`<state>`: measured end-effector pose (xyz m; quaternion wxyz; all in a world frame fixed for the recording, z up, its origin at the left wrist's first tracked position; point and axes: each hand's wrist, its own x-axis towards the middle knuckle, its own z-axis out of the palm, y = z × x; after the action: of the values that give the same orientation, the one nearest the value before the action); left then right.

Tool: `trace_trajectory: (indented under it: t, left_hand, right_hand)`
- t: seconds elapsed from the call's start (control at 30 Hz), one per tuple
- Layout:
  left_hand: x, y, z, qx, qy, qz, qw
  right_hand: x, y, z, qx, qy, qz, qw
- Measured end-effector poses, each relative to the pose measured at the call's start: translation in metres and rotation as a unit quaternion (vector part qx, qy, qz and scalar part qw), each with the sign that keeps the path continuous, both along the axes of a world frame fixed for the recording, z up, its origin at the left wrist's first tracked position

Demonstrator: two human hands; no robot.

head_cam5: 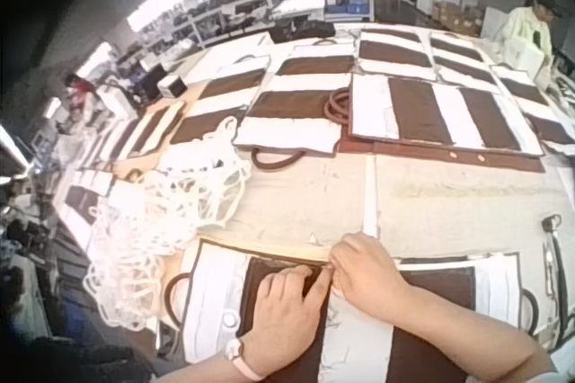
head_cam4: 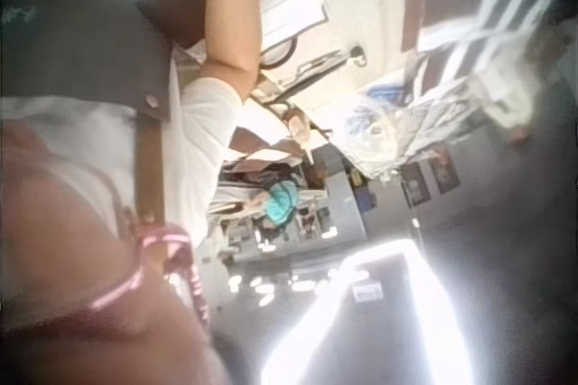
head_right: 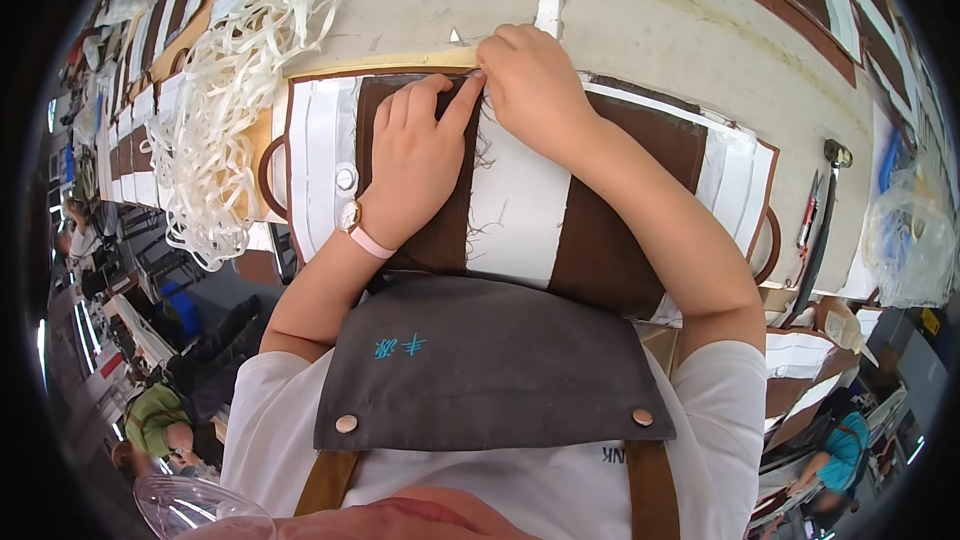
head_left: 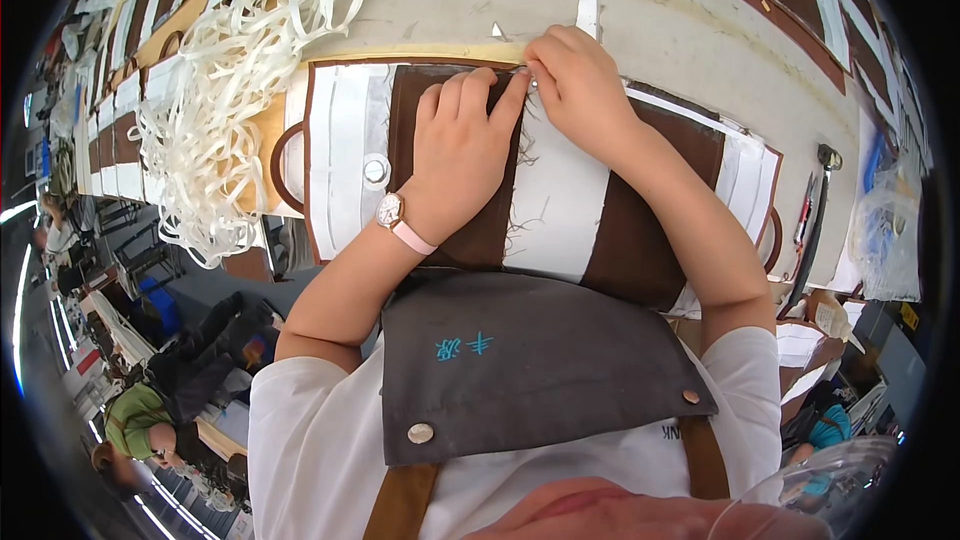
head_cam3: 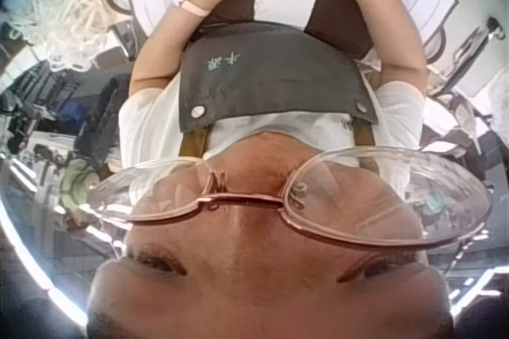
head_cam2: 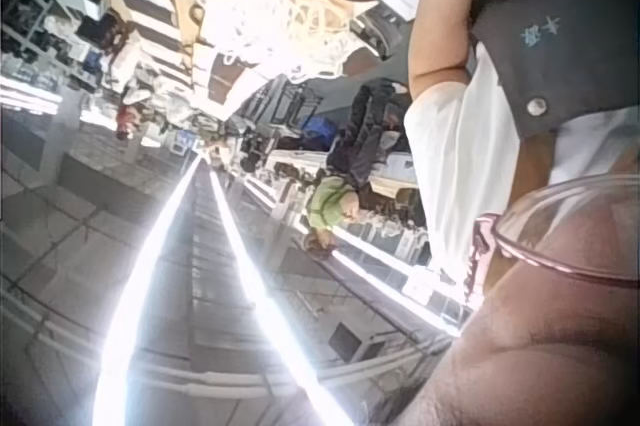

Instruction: The person assembles a brown and white handbag by hand. They use a red utility knife to trim excess material and white straps, then fold and tuck the edges of the bag's lining to secure the structure. The process involves precise cutting and manual folding of the bag components.

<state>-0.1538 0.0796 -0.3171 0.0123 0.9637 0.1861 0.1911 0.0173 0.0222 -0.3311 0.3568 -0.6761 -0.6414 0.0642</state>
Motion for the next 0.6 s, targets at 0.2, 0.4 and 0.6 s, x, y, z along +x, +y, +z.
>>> trace_trajectory:
  t: [0.2,0.4,0.6]
  left_hand:
    - [0.001,0.003,-0.001,-0.018,-0.021,0.004,1.000]
    - [0.004,0.004,-0.001,-0.083,-0.051,0.029,0.995]
    - [-0.001,0.011,0.000,-0.072,0.003,0.008,0.997]
  right_hand:
    - [0.010,-0.010,0.004,0.008,-0.057,0.073,0.996]
    - [0.015,-0.017,0.008,0.021,-0.131,0.103,0.986]
    - [0.016,-0.020,0.006,0.037,-0.153,0.099,0.983]
